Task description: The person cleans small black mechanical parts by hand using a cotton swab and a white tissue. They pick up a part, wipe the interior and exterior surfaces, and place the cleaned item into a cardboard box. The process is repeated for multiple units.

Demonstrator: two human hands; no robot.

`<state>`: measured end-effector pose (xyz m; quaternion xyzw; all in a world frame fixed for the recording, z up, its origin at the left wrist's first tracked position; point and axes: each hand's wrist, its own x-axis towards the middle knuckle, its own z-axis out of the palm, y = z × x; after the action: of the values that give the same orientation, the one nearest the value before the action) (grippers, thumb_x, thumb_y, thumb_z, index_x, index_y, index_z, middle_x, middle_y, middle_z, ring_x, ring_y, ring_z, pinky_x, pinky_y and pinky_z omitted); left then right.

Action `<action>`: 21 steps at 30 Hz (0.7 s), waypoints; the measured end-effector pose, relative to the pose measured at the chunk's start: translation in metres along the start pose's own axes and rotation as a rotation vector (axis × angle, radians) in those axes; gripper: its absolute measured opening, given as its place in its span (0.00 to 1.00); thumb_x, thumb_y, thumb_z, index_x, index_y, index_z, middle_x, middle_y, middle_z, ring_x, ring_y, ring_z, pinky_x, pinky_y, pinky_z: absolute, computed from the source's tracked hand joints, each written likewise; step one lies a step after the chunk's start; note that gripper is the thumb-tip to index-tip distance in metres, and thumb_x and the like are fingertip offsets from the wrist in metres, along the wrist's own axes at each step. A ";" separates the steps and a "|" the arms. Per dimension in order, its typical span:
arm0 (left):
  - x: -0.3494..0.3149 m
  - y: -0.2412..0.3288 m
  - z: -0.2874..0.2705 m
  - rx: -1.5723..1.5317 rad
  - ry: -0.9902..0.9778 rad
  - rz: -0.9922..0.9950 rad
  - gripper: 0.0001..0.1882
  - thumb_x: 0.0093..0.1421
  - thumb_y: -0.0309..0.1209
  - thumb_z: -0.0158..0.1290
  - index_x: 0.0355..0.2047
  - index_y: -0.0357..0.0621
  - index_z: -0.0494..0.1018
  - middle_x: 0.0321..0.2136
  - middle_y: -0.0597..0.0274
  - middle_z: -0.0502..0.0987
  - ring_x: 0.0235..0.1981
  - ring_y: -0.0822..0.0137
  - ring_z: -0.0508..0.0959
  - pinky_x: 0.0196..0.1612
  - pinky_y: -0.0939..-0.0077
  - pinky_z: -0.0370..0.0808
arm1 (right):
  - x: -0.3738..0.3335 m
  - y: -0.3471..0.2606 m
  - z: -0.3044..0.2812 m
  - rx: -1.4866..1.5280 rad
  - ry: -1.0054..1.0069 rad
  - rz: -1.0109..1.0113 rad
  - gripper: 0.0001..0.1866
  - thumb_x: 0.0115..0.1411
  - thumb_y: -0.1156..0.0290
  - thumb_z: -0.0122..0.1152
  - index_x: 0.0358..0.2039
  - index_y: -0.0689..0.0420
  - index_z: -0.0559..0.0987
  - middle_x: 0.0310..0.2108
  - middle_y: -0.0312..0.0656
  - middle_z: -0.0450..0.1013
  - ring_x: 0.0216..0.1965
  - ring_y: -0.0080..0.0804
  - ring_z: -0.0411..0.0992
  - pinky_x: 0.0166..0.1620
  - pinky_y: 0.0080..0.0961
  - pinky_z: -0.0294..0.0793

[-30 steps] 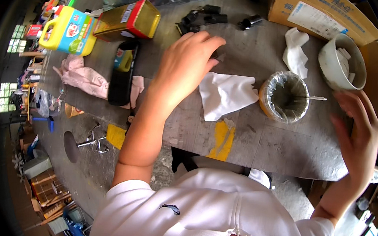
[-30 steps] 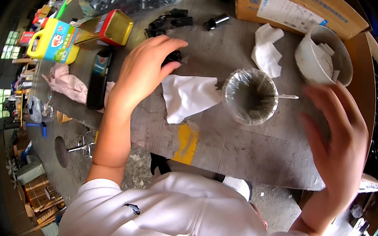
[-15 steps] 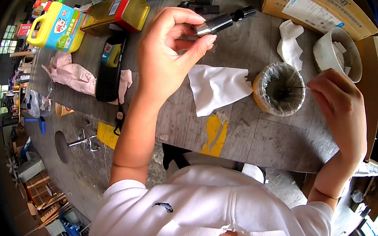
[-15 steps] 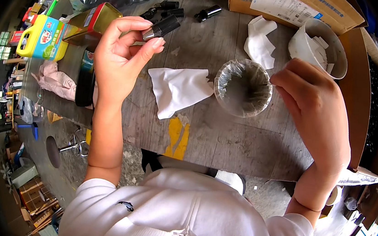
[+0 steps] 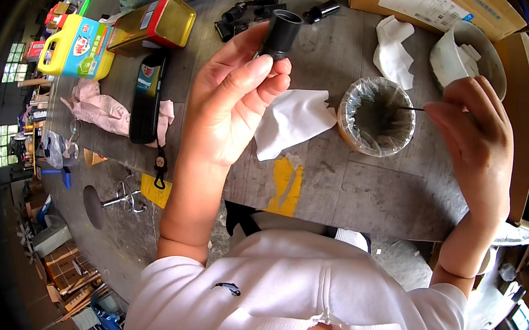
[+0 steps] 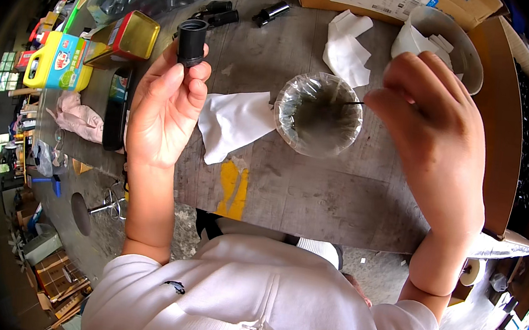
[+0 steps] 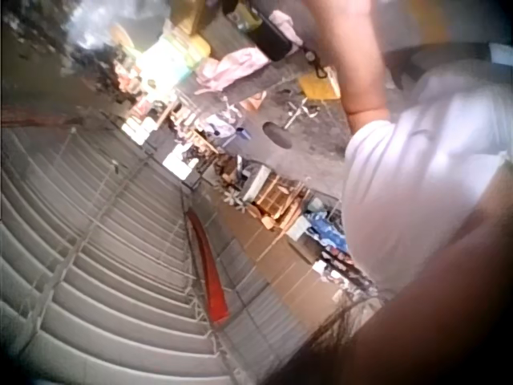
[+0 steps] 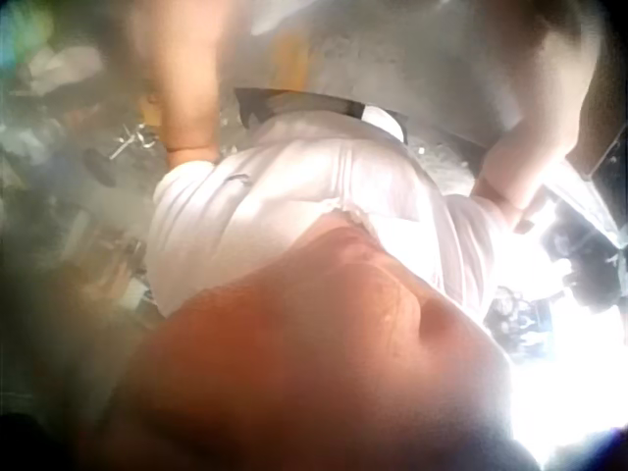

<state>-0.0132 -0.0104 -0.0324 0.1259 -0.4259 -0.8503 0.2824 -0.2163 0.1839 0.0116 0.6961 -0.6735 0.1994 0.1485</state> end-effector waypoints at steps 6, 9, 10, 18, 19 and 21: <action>0.001 -0.012 0.004 -0.298 0.000 -0.028 0.17 0.59 0.26 0.52 0.49 0.37 0.67 0.40 0.57 0.73 0.38 0.71 0.75 0.42 0.82 0.76 | 0.001 -0.007 0.001 -0.030 -0.039 0.035 0.11 0.35 0.79 0.64 0.22 0.60 0.73 0.24 0.40 0.63 0.27 0.36 0.67 0.30 0.27 0.67; 0.002 -0.016 0.005 -0.330 -0.055 -0.033 0.18 0.60 0.29 0.52 0.48 0.36 0.66 0.41 0.57 0.73 0.38 0.71 0.74 0.41 0.82 0.76 | 0.001 -0.007 0.003 0.029 -0.057 0.055 0.10 0.36 0.78 0.64 0.22 0.60 0.73 0.24 0.39 0.64 0.27 0.36 0.67 0.31 0.28 0.68; 0.001 -0.017 0.005 -0.324 -0.053 -0.039 0.18 0.60 0.30 0.52 0.49 0.36 0.66 0.41 0.57 0.73 0.38 0.71 0.74 0.40 0.81 0.76 | 0.001 -0.005 0.004 0.067 -0.039 0.058 0.10 0.37 0.78 0.64 0.22 0.60 0.73 0.24 0.39 0.64 0.27 0.36 0.66 0.31 0.28 0.67; 0.001 -0.016 0.015 -0.330 -0.099 -0.111 0.22 0.63 0.37 0.49 0.53 0.39 0.59 0.44 0.57 0.65 0.38 0.68 0.67 0.39 0.76 0.71 | -0.002 0.022 0.012 0.507 -0.122 0.331 0.07 0.52 0.74 0.61 0.26 0.64 0.74 0.23 0.40 0.66 0.23 0.30 0.66 0.29 0.23 0.66; 0.001 -0.018 0.016 -0.338 -0.085 -0.085 0.22 0.63 0.38 0.48 0.52 0.38 0.61 0.42 0.57 0.67 0.38 0.69 0.69 0.39 0.77 0.72 | -0.003 0.026 0.014 0.597 -0.154 0.384 0.08 0.53 0.73 0.61 0.26 0.64 0.74 0.23 0.39 0.67 0.23 0.27 0.66 0.29 0.21 0.66; 0.001 -0.021 0.020 -0.354 -0.058 -0.034 0.21 0.63 0.38 0.48 0.50 0.35 0.64 0.40 0.57 0.72 0.37 0.71 0.73 0.38 0.78 0.74 | -0.007 0.034 0.017 0.779 -0.217 0.488 0.09 0.56 0.71 0.60 0.26 0.65 0.75 0.22 0.37 0.67 0.23 0.22 0.65 0.29 0.19 0.65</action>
<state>-0.0306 0.0123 -0.0373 0.0568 -0.2751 -0.9200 0.2733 -0.2487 0.1800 -0.0090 0.5381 -0.7043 0.3922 -0.2461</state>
